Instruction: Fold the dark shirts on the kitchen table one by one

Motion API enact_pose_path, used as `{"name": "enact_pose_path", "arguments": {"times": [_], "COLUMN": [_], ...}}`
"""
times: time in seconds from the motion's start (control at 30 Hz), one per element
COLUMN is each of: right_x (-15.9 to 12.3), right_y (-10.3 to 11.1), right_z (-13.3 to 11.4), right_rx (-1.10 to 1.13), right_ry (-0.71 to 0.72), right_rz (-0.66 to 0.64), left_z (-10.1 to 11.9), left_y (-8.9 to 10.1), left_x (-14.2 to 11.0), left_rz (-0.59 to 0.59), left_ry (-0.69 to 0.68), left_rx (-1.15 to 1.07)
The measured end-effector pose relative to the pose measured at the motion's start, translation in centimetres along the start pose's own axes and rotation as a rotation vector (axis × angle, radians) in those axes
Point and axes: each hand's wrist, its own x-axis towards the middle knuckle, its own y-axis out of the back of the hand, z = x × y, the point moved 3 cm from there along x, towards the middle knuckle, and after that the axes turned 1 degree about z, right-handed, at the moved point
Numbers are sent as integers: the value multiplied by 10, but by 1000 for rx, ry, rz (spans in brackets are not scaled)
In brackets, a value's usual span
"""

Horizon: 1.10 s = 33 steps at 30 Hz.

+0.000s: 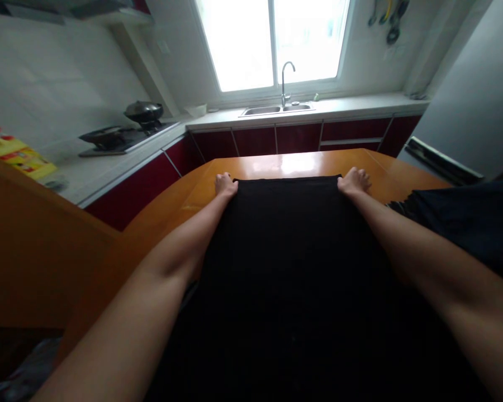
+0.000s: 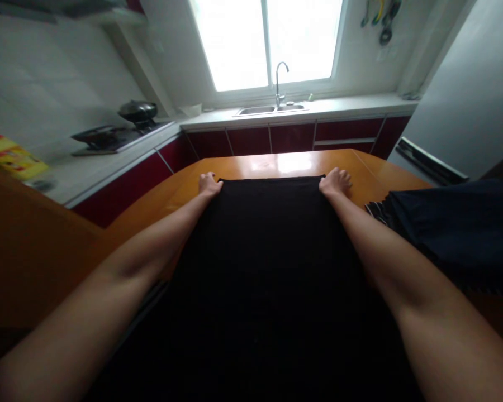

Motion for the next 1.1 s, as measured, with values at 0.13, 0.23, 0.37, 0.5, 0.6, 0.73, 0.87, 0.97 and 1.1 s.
{"name": "enact_pose_path", "arguments": {"times": [0.13, 0.23, 0.37, 0.5, 0.6, 0.73, 0.87, 0.97, 1.1], "right_x": [-74, -128, -119, -50, -27, -67, -100, -77, -41], "right_y": [-19, -39, -41, -18, -14, -40, -60, -45, -7], "right_z": [-60, -101, -90, -32, -20, -80, -111, -73, -8], "right_rx": [-42, -53, -158, -270, -328, -268, -198, -231, -316], "right_ry": [391, 711, 700, 441, 278, 476, 592, 518, 396], "right_rz": [-79, -311, -466, -426, -329, -288, -383, -389, -373], "left_z": [62, 97, 76, 14, 11, 80, 113, 80, 17], "left_y": [-25, -51, -48, -15, -9, -45, -74, -57, -7], "left_x": [-70, -122, -117, -59, -44, -82, -112, -97, -69], "left_rz": [-127, -368, -423, -361, -343, -344, -411, -404, -366], "left_ry": [-540, -716, -617, -331, -301, -632, -648, -563, -341], "left_rx": [158, 199, 271, 369, 432, 352, 273, 285, 349]}}
